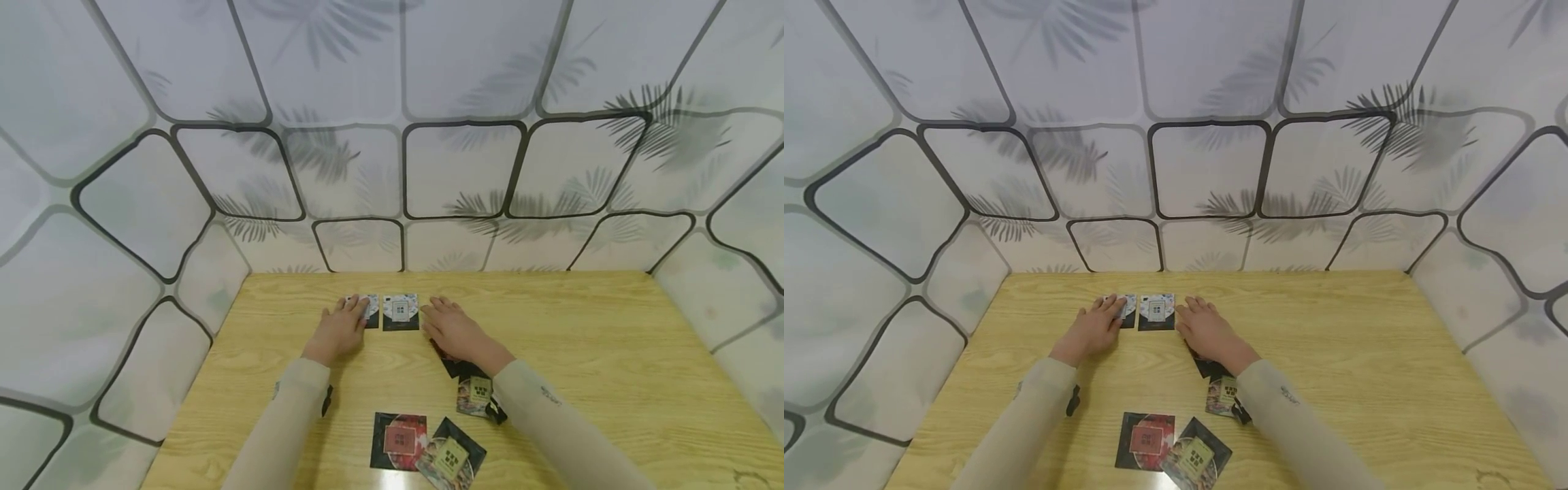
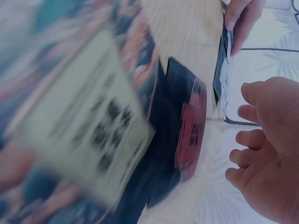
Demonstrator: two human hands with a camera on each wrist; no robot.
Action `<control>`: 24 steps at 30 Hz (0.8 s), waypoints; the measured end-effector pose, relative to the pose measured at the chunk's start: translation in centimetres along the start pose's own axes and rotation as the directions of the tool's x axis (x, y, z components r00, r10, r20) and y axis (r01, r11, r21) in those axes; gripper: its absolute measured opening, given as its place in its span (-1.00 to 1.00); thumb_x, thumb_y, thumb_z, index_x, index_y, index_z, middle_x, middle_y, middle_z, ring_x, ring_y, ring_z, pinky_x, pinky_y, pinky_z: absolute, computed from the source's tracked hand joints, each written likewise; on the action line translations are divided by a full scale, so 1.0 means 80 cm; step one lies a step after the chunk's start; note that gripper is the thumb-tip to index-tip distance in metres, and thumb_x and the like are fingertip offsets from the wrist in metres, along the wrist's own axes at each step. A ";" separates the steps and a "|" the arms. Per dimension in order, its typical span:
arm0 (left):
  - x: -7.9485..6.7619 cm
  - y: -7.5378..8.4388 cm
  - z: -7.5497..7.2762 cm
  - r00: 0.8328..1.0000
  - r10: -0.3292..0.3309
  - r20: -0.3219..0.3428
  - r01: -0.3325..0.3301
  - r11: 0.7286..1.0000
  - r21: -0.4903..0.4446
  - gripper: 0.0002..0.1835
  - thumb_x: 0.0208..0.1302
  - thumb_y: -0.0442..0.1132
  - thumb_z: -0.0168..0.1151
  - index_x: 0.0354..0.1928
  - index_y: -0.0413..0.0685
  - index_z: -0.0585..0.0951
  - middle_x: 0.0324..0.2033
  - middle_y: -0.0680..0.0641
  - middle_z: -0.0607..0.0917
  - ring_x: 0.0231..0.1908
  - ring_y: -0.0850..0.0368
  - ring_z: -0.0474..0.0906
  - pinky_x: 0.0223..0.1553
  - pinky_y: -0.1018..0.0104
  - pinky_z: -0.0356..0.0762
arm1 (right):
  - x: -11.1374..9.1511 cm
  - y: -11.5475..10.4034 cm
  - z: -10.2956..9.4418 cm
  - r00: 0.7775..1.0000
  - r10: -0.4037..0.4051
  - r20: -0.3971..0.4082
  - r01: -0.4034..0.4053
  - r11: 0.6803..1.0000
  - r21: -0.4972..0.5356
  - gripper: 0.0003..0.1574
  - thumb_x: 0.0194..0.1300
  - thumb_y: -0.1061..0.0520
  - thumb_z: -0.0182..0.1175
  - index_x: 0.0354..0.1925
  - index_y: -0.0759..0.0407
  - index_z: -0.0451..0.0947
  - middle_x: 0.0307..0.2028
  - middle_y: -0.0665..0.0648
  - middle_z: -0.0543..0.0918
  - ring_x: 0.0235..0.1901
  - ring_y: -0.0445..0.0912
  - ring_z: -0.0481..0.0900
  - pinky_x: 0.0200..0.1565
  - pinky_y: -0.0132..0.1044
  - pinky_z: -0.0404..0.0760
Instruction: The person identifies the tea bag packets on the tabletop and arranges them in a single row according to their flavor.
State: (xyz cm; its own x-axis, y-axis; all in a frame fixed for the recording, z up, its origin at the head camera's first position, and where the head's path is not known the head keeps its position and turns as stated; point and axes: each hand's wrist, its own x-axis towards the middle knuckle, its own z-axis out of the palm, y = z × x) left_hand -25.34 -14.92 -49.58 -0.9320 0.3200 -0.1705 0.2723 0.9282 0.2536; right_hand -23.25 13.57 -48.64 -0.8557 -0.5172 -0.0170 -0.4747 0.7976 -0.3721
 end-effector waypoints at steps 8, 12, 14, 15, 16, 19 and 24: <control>0.002 0.001 0.004 1.000 -0.008 0.006 0.008 1.000 0.007 -0.39 0.72 -0.06 -0.14 0.69 0.03 0.16 0.66 -0.19 0.16 0.64 -0.34 0.03 0.52 -0.54 0.04 | -0.043 0.011 -0.004 0.998 -0.017 -0.058 0.018 1.000 0.019 -0.42 0.67 0.02 0.05 0.45 0.33 0.45 0.50 0.50 0.35 0.54 0.45 0.21 0.51 0.40 0.21; 0.002 -0.001 0.006 1.000 -0.006 0.005 0.006 1.000 0.012 -0.39 0.72 -0.06 -0.14 0.68 0.03 0.16 0.66 -0.20 0.16 0.64 -0.34 0.03 0.51 -0.55 0.05 | -0.063 0.014 -0.006 0.997 -0.033 -0.071 0.035 0.999 0.023 -0.43 0.66 0.04 0.07 0.44 0.34 0.46 0.48 0.51 0.38 0.53 0.46 0.23 0.50 0.42 0.22; 0.002 -0.002 0.007 1.000 -0.003 0.004 0.003 1.000 0.016 -0.39 0.72 -0.06 -0.14 0.68 0.02 0.16 0.66 -0.20 0.16 0.64 -0.35 0.04 0.50 -0.55 0.05 | -0.071 0.016 -0.005 0.997 -0.034 -0.071 0.036 0.999 0.019 -0.44 0.66 0.06 0.08 0.44 0.33 0.46 0.48 0.51 0.37 0.53 0.46 0.23 0.49 0.42 0.22; 0.001 -0.002 0.007 1.000 -0.002 0.006 0.002 1.000 0.016 -0.39 0.72 -0.06 -0.14 0.68 0.02 0.16 0.66 -0.20 0.16 0.64 -0.35 0.04 0.50 -0.56 0.05 | -0.075 0.017 -0.005 0.997 -0.030 -0.068 0.031 0.999 0.018 -0.44 0.65 0.06 0.08 0.44 0.32 0.46 0.49 0.50 0.37 0.54 0.45 0.23 0.50 0.42 0.22; 0.001 -0.002 0.007 1.000 -0.002 0.009 0.002 1.000 0.014 -0.39 0.72 -0.05 -0.14 0.69 0.02 0.16 0.66 -0.20 0.16 0.64 -0.35 0.03 0.50 -0.56 0.05 | -0.079 0.018 -0.005 0.997 -0.028 -0.067 0.029 0.999 0.017 -0.44 0.65 0.08 0.09 0.44 0.32 0.46 0.49 0.50 0.37 0.53 0.45 0.23 0.49 0.42 0.22; 0.002 -0.003 0.007 1.000 -0.001 0.013 0.001 1.000 0.015 -0.39 0.72 -0.06 -0.14 0.69 0.01 0.16 0.66 -0.21 0.16 0.63 -0.37 0.03 0.50 -0.56 0.05 | -0.089 0.021 -0.003 0.996 -0.043 -0.074 0.043 0.999 -0.005 -0.46 0.63 0.10 0.12 0.42 0.32 0.47 0.47 0.50 0.40 0.51 0.46 0.26 0.47 0.43 0.27; 0.003 -0.001 0.002 1.000 0.005 0.013 -0.005 1.000 0.008 -0.38 0.72 -0.06 -0.15 0.69 0.01 0.14 0.66 -0.22 0.14 0.64 -0.37 0.01 0.51 -0.55 0.02 | -0.098 0.022 0.000 0.993 -0.077 -0.089 0.075 0.997 -0.030 -0.49 0.61 0.15 0.13 0.41 0.30 0.50 0.42 0.44 0.49 0.48 0.48 0.32 0.43 0.44 0.32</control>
State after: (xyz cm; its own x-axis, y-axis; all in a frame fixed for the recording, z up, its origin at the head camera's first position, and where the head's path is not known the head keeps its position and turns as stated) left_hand -25.52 -14.91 -49.81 -0.9274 0.3270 -0.1814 0.2790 0.9280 0.2468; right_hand -17.38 19.01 -49.13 -0.8313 -0.5478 0.0943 -0.5435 0.7655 -0.3444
